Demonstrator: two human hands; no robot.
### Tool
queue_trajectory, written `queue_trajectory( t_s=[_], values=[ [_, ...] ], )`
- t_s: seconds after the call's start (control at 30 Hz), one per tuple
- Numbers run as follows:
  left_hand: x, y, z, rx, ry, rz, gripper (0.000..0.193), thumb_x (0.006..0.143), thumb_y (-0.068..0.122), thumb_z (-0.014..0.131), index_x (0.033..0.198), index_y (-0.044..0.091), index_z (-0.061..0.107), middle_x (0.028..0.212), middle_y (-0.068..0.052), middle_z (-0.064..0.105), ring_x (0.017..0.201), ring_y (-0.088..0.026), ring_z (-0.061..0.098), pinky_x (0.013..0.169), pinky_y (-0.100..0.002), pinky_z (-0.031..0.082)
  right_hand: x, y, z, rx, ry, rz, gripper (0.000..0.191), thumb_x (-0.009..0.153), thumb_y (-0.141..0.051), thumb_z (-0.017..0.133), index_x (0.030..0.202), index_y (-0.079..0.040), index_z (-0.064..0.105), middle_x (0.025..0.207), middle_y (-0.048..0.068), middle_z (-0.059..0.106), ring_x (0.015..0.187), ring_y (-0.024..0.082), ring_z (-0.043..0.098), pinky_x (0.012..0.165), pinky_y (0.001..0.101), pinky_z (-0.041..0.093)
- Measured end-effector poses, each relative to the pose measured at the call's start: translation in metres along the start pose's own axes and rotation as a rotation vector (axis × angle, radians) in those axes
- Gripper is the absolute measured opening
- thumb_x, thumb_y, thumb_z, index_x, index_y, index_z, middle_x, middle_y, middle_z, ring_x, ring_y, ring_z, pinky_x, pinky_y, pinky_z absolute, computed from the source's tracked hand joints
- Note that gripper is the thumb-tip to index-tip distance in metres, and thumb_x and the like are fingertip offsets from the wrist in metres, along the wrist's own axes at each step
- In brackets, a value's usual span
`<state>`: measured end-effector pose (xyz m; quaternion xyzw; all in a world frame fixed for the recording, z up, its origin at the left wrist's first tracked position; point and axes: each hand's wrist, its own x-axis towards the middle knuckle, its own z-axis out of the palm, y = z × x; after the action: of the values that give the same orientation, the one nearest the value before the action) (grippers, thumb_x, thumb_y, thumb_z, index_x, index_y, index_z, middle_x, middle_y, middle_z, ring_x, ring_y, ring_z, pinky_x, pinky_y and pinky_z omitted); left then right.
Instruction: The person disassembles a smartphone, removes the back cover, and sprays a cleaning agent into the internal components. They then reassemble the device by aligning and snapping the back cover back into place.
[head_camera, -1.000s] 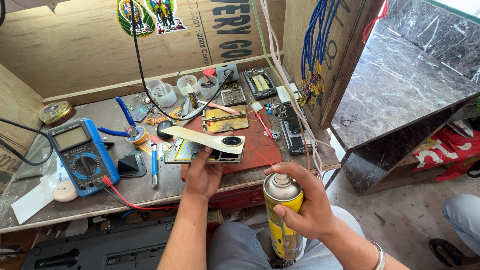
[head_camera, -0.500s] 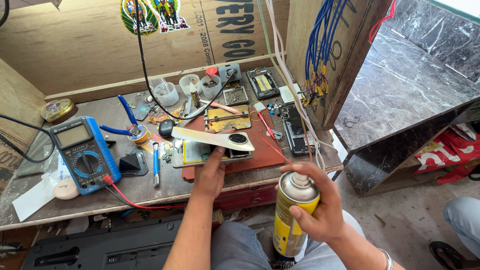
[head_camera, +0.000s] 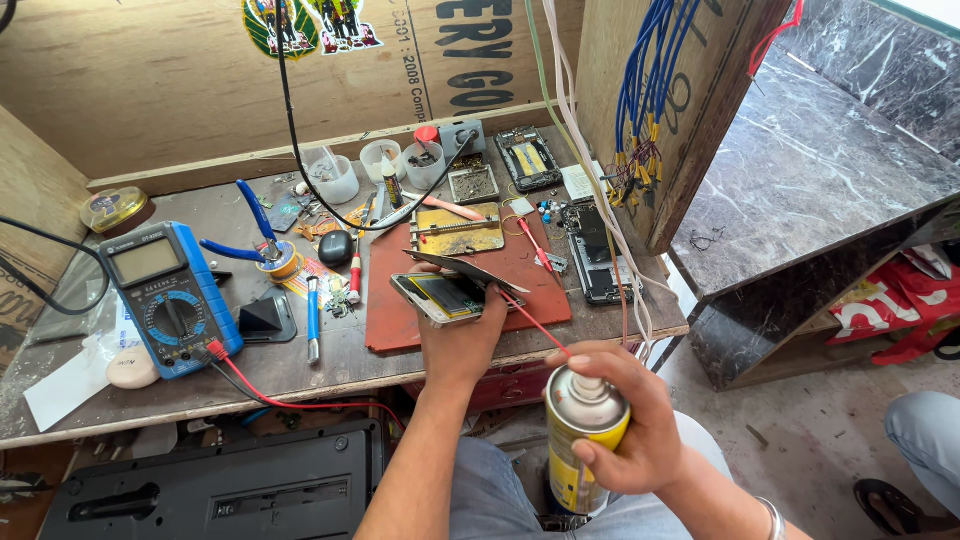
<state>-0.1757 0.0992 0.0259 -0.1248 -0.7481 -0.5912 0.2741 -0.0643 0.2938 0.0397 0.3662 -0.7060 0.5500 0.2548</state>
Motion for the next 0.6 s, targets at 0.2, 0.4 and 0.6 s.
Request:
queue_trajectory(
  t_s=[0.2, 0.4, 0.6],
  values=[
    [0.002, 0.005, 0.0, -0.112, 0.032, -0.041, 0.052, 0.082, 0.007, 0.076, 0.121, 0.003, 0.042, 0.101, -0.006, 0.064, 0.092, -0.015, 0.066, 0.083, -0.03, 0.056, 0.028, 0.007, 0.008, -0.034, -0.08, 0.018, 0.061, 0.092, -0.039, 0.073, 0.139, -0.005, 0.054, 0.128, 0.018, 0.069, 0.116, 0.03, 0.071, 0.103, 0.0406, 0.056],
    [0.005, 0.019, -0.005, -0.179, -0.017, -0.145, 0.04, 0.08, 0.008, 0.079, 0.11, 0.004, 0.051, 0.094, -0.005, 0.07, 0.083, -0.015, 0.068, 0.076, -0.03, 0.057, 0.054, 0.024, 0.012, -0.083, -0.127, 0.059, 0.061, 0.086, -0.034, 0.076, 0.135, -0.004, 0.057, 0.127, 0.013, 0.069, 0.117, 0.026, 0.07, 0.103, 0.038, 0.054],
    [0.009, 0.028, -0.006, -0.118, 0.03, -0.081, 0.043, 0.078, 0.009, 0.081, 0.109, 0.004, 0.05, 0.095, -0.005, 0.069, 0.085, -0.015, 0.069, 0.076, -0.031, 0.058, 0.06, 0.03, 0.013, -0.071, -0.14, 0.101, 0.06, 0.084, -0.031, 0.077, 0.134, -0.004, 0.058, 0.127, 0.012, 0.069, 0.115, 0.025, 0.07, 0.101, 0.036, 0.053]
  ],
)
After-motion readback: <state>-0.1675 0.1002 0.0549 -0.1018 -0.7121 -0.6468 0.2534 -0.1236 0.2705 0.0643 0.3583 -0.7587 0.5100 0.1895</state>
